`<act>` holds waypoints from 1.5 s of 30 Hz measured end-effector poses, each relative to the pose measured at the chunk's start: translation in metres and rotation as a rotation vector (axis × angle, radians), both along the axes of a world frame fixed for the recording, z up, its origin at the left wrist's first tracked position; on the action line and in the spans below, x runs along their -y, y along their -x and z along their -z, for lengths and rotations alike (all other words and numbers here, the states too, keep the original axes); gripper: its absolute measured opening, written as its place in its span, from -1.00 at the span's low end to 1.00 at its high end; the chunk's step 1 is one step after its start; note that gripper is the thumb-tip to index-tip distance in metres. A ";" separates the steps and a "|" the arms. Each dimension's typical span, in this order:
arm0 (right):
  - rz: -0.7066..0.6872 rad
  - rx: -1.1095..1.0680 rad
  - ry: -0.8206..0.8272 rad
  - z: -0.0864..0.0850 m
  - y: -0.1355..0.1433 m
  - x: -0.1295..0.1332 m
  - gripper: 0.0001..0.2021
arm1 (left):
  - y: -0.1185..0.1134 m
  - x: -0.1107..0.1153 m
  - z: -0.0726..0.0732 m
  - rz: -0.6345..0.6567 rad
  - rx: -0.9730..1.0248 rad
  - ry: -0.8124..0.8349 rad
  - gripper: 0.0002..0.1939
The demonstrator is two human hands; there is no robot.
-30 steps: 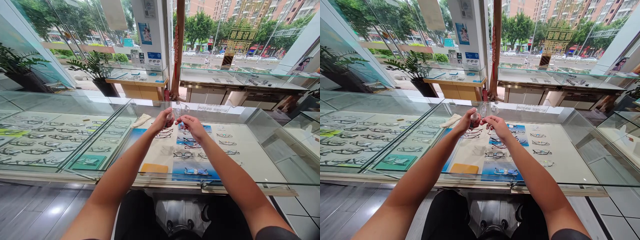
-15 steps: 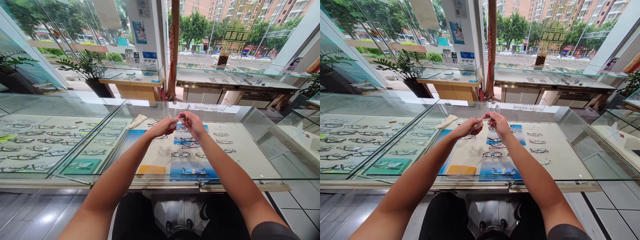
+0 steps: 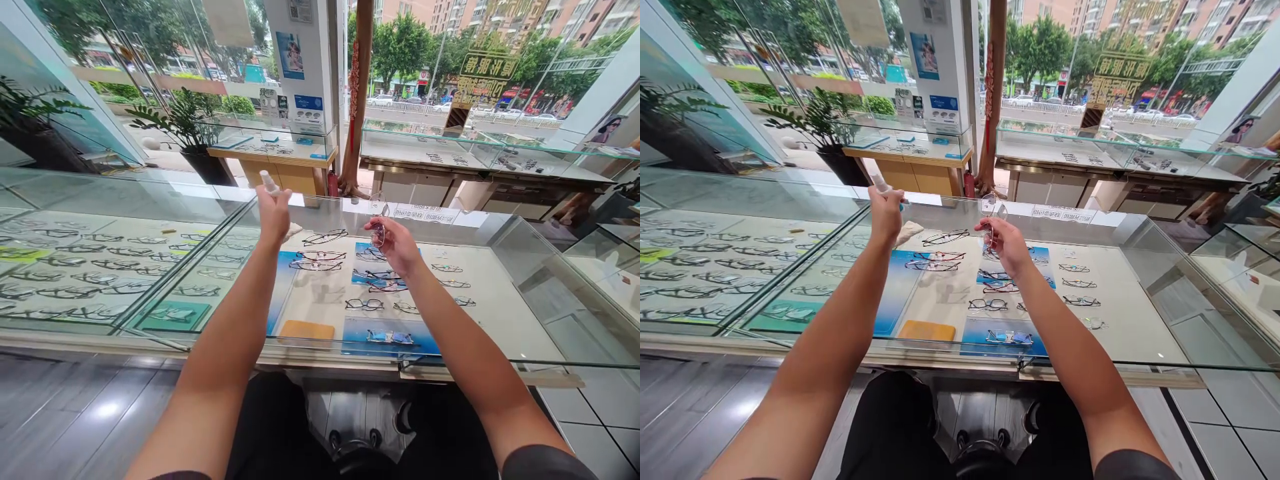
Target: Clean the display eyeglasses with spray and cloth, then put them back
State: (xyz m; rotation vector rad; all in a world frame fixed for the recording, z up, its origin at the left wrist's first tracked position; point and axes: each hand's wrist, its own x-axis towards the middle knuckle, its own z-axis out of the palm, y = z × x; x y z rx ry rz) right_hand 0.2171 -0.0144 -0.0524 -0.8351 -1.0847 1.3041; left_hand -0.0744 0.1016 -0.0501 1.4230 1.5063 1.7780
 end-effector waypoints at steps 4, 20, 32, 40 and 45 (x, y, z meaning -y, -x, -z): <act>0.002 0.006 -0.007 0.001 -0.002 -0.001 -0.58 | 0.035 -0.021 0.018 -0.347 -0.112 0.193 -0.47; 0.000 0.016 0.001 0.002 -0.002 -0.001 -0.63 | 0.066 -0.028 0.054 -0.335 -0.106 0.406 -0.61; -0.026 -0.083 0.008 -0.001 -0.002 0.000 -0.67 | 0.014 0.004 0.008 -0.138 -0.723 0.323 -0.65; -0.011 -0.075 0.009 0.001 -0.003 -0.002 -0.68 | 0.024 -0.011 0.027 0.026 -0.537 0.599 -0.55; 0.002 -0.093 -0.009 0.001 -0.003 -0.003 -0.71 | 0.028 -0.016 0.026 -0.036 -0.226 0.398 -0.65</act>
